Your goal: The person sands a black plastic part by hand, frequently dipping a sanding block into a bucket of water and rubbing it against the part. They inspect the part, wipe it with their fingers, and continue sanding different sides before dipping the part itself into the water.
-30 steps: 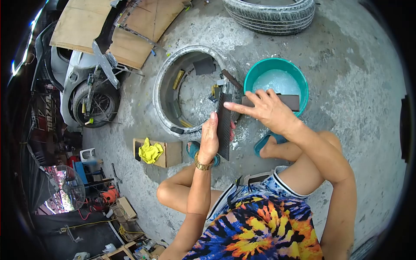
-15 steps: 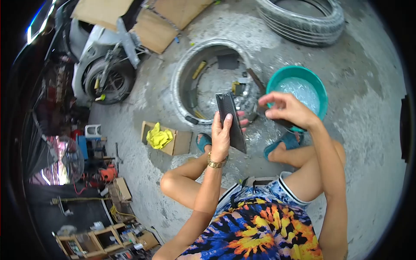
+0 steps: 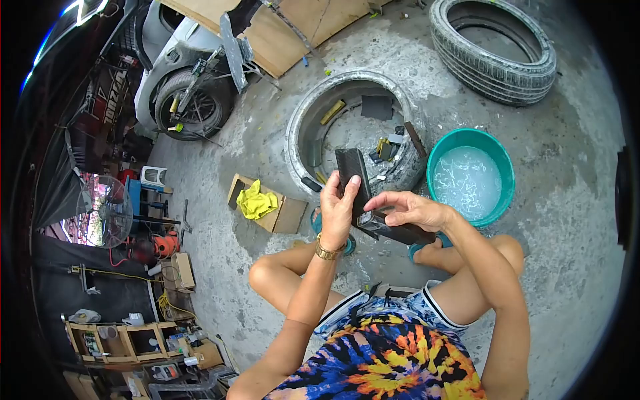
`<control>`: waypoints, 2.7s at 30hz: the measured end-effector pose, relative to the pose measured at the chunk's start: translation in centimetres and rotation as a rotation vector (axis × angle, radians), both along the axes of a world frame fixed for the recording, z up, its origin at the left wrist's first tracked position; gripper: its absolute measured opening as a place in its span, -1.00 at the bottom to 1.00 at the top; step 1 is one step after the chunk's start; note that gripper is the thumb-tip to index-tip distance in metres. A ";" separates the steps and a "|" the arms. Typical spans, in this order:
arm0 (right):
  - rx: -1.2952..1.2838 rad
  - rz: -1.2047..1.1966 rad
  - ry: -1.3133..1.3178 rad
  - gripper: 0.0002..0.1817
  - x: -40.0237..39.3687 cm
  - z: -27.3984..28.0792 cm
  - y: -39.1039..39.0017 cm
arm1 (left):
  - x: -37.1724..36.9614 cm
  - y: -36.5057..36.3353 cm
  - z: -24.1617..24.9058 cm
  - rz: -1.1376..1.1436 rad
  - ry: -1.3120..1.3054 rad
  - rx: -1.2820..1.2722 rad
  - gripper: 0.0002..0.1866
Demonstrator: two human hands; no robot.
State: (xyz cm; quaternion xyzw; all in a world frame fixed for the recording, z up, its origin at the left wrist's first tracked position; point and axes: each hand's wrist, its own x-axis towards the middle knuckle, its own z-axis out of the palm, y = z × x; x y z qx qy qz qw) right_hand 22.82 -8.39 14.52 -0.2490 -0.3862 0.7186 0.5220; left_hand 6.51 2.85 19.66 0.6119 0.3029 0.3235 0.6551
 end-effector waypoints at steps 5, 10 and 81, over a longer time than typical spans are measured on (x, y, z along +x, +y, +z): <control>0.068 0.051 0.115 -0.36 0.3 0.2 -0.6 | 1.5 0.2 2.2 -0.006 -0.061 0.209 -0.66; 0.063 0.133 0.075 -0.34 1.2 0.3 -1.3 | 0.3 2.7 4.9 -0.262 0.208 0.180 -0.60; 0.136 -0.390 -1.293 -0.59 -10.0 -8.3 8.7 | -9.3 3.8 -20.6 0.220 -0.311 -1.142 -0.59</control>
